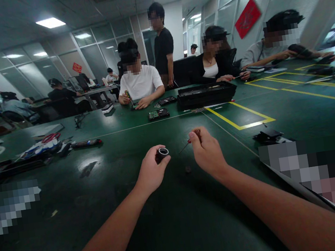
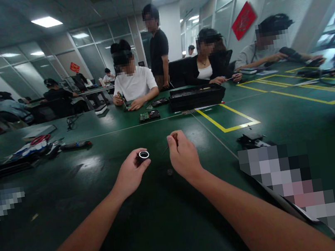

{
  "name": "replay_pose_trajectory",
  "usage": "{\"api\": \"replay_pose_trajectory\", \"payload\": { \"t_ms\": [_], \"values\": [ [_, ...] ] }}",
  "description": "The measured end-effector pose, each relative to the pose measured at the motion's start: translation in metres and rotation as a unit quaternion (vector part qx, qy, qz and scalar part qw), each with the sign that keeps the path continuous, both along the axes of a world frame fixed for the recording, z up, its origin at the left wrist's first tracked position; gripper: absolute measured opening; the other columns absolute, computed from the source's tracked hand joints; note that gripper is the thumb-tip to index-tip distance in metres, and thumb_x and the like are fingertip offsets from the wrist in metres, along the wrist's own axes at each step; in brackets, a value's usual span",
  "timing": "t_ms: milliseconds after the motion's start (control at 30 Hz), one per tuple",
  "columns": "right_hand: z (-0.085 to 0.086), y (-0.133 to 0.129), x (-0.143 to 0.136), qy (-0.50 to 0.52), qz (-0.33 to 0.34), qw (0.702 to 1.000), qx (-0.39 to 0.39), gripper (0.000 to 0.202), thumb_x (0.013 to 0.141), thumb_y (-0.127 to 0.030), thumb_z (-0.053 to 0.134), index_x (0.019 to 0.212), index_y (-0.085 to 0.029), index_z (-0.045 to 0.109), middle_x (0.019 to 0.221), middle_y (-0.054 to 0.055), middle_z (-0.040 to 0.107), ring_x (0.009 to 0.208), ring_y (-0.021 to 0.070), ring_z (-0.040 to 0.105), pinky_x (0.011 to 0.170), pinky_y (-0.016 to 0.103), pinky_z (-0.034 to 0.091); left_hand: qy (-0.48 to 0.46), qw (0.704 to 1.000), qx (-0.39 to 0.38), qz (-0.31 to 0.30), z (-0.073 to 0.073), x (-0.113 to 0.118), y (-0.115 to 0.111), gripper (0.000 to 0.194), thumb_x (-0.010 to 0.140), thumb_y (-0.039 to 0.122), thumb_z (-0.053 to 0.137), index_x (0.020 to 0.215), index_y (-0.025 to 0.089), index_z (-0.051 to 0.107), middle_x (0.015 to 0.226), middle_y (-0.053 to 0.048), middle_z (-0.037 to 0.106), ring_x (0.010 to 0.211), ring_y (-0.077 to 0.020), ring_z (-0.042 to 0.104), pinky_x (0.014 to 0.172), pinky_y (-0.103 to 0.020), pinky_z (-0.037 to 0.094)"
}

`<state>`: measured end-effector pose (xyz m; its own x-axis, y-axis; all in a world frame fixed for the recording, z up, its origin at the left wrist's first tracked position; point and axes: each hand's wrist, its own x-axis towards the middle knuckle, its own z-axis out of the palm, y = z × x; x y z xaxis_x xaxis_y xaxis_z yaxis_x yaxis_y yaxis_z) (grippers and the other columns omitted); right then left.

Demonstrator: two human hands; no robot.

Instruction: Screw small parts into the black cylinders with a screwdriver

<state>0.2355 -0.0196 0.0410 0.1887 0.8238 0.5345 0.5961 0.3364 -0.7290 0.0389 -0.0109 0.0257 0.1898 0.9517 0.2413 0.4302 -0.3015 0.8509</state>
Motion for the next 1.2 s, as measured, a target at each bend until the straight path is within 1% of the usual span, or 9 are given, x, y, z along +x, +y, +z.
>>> {"api": "replay_pose_trajectory", "payload": {
  "t_ms": [200, 300, 400, 567, 667, 767, 933, 1033, 1200],
  "values": [
    [0.001, -0.001, 0.0, 0.022, -0.003, 0.999, 0.026, 0.024, 0.101, -0.039, 0.038, 0.094, -0.022, 0.054, 0.078, 0.003, 0.063, 0.07, 0.0207, 0.06, 0.064, 0.033, 0.04, -0.134, 0.978, -0.153, -0.055, 0.016, 0.008, -0.011, 0.04, 0.088, 0.026, 0.055, 0.127, 0.021, 0.05, 0.108, -0.006, 0.062, 0.085, -0.0164, 0.061, 0.075, -0.03, 0.048],
    [0.001, -0.001, 0.0, 0.027, -0.007, 0.999, 0.039, 0.024, 0.1, -0.039, 0.038, 0.094, -0.022, 0.053, 0.077, 0.002, 0.062, 0.07, 0.0207, 0.059, 0.064, 0.033, 0.04, -0.031, 0.983, -0.146, -0.103, 0.024, 0.012, -0.019, 0.026, 0.086, 0.038, 0.063, 0.105, 0.02, 0.059, 0.09, -0.002, 0.061, 0.075, -0.0159, 0.057, 0.067, -0.029, 0.046],
    [0.001, 0.0, 0.0, 0.032, 0.0, 0.999, 0.04, 0.023, 0.101, -0.039, 0.039, 0.094, -0.022, 0.053, 0.077, 0.002, 0.062, 0.07, 0.0206, 0.059, 0.065, 0.033, 0.04, 0.116, 0.978, -0.1, -0.143, 0.027, 0.016, -0.024, 0.025, 0.087, 0.044, 0.064, 0.095, 0.021, 0.064, 0.088, -0.002, 0.064, 0.079, -0.0183, 0.059, 0.07, -0.031, 0.045],
    [0.001, 0.0, 0.0, 0.036, 0.001, 0.999, 0.039, 0.022, 0.101, -0.038, 0.039, 0.094, -0.022, 0.053, 0.076, 0.001, 0.061, 0.068, 0.0196, 0.058, 0.064, 0.033, 0.04, 0.281, 0.942, -0.001, -0.18, 0.018, 0.027, -0.021, 0.025, 0.092, 0.033, 0.057, 0.11, 0.024, 0.07, 0.106, -0.005, 0.064, 0.095, -0.0218, 0.062, 0.08, -0.033, 0.046],
    [0.001, 0.0, 0.0, 0.036, -0.001, 0.999, 0.039, 0.022, 0.101, -0.038, 0.039, 0.095, -0.022, 0.053, 0.076, 0.002, 0.062, 0.068, 0.0193, 0.058, 0.064, 0.032, 0.04, 0.355, 0.917, 0.021, -0.182, 0.008, 0.034, -0.015, 0.036, 0.092, 0.032, 0.056, 0.127, 0.026, 0.066, 0.112, -0.008, 0.061, 0.093, -0.0243, 0.063, 0.08, -0.036, 0.048],
    [0.002, -0.001, 0.0, 0.036, 0.003, 0.999, 0.035, 0.023, 0.101, -0.038, 0.038, 0.095, -0.022, 0.053, 0.077, 0.002, 0.063, 0.07, 0.0197, 0.059, 0.065, 0.032, 0.041, 0.386, 0.905, 0.041, -0.174, 0.001, 0.04, -0.008, 0.036, 0.092, 0.031, 0.055, 0.125, 0.026, 0.068, 0.109, -0.01, 0.062, 0.09, -0.0267, 0.064, 0.078, -0.038, 0.049],
    [0.002, -0.001, 0.0, 0.036, 0.006, 0.999, 0.032, 0.022, 0.101, -0.038, 0.038, 0.095, -0.022, 0.053, 0.077, 0.002, 0.063, 0.068, 0.0197, 0.058, 0.065, 0.033, 0.04, 0.387, 0.902, 0.072, -0.178, 0.0, 0.047, -0.002, 0.026, 0.092, 0.03, 0.054, 0.106, 0.024, 0.075, 0.096, -0.01, 0.067, 0.083, -0.0271, 0.065, 0.073, -0.037, 0.05],
    [0.001, -0.001, 0.001, 0.036, 0.004, 0.999, 0.032, 0.022, 0.101, -0.038, 0.038, 0.094, -0.023, 0.053, 0.076, 0.002, 0.063, 0.068, 0.0199, 0.058, 0.064, 0.033, 0.041, 0.33, 0.928, 0.058, -0.165, 0.006, 0.041, -0.001, 0.023, 0.089, 0.029, 0.056, 0.101, 0.023, 0.075, 0.091, -0.009, 0.07, 0.082, -0.0256, 0.065, 0.074, -0.036, 0.05],
    [0.0, -0.001, 0.002, 0.047, 0.015, 0.998, 0.025, 0.024, 0.101, -0.04, 0.039, 0.094, -0.022, 0.054, 0.079, 0.003, 0.064, 0.073, 0.0212, 0.061, 0.065, 0.033, 0.041, 0.127, 0.981, -0.091, -0.119, 0.024, 0.003, 0.0, 0.028, 0.089, 0.036, 0.055, 0.104, 0.021, 0.072, 0.09, -0.005, 0.071, 0.064, -0.0163, 0.061, 0.06, -0.028, 0.046]
  ]
}}
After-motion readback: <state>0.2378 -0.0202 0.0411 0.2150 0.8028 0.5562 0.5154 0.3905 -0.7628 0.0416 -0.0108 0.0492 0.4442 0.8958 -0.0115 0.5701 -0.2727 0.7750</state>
